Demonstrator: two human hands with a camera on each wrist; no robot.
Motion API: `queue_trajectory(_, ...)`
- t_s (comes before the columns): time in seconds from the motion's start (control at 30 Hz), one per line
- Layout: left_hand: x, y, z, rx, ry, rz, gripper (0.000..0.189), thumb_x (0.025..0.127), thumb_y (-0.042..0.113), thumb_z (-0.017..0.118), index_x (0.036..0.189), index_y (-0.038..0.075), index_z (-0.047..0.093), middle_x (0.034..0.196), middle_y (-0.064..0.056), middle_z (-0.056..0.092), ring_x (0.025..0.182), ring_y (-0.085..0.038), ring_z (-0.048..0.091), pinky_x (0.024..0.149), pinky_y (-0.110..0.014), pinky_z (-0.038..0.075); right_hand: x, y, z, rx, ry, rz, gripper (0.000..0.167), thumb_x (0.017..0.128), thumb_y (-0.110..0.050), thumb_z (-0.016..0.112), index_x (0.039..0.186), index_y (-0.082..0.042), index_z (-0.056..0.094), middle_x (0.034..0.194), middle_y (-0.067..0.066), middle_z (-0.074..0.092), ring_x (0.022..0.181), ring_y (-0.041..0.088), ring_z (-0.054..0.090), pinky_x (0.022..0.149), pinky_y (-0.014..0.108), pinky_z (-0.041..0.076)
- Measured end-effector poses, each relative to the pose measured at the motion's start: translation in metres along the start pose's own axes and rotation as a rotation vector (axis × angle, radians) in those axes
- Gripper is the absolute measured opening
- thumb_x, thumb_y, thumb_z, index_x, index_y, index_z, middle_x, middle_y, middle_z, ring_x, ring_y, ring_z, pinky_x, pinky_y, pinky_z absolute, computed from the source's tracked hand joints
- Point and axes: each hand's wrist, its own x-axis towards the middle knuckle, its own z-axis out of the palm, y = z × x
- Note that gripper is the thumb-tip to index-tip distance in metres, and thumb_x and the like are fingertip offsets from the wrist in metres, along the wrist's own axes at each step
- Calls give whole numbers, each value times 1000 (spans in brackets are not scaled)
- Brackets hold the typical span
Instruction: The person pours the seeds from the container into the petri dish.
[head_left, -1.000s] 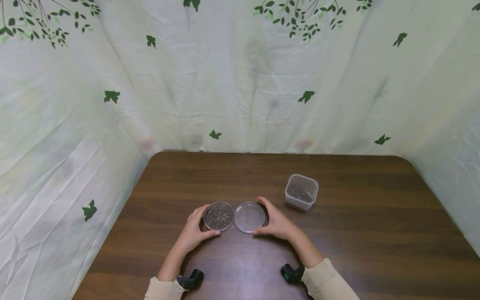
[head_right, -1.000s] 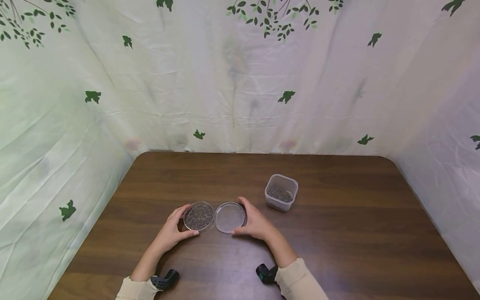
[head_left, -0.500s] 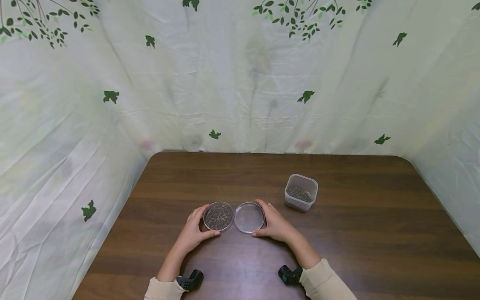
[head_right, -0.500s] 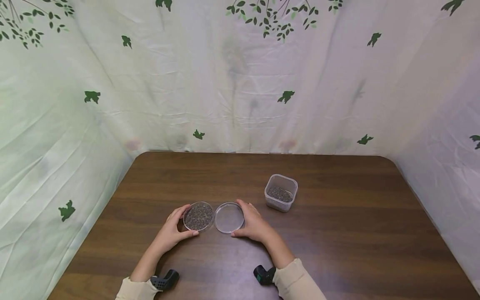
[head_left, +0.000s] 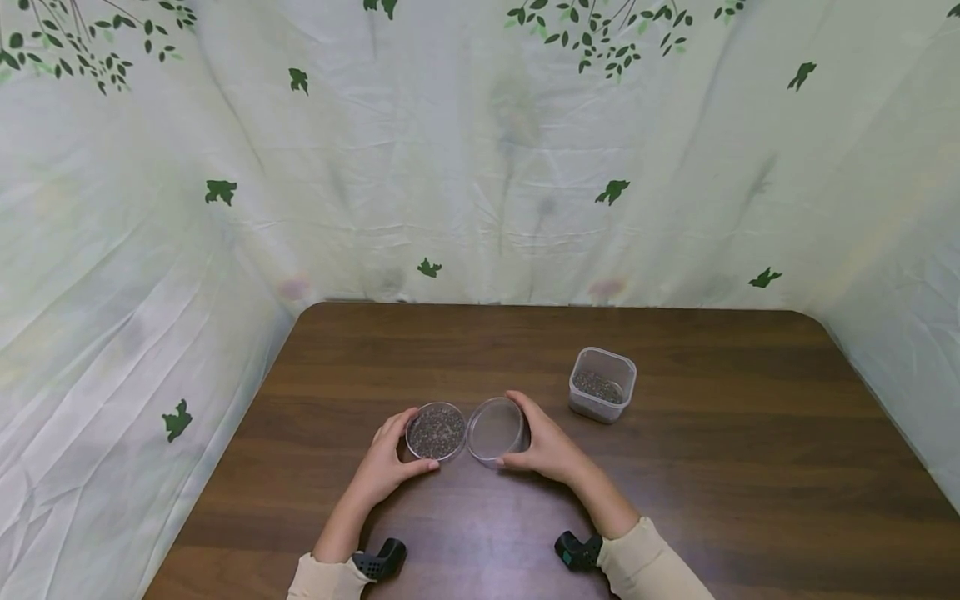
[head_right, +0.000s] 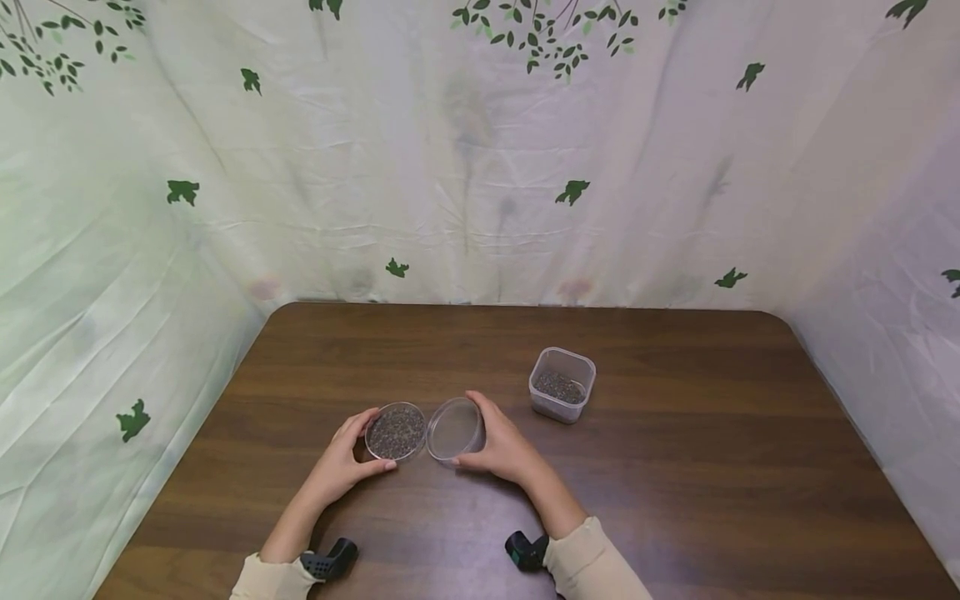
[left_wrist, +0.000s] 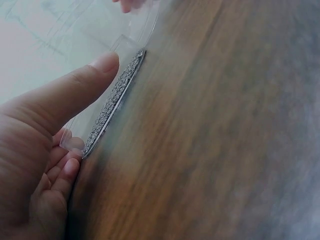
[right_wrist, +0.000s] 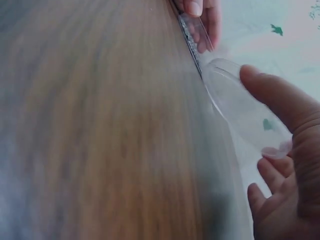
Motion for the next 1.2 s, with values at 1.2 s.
queue_trajectory(1.2,0,-1,1,13,13,29,91,60,42,80,133,4,40,129,-14,43,118,-31,36,96,-50,28,25,-54,24,403,-33,-93,94,67,0,77,140,-2,18,142,20,16,118,38,37,98,48,28)
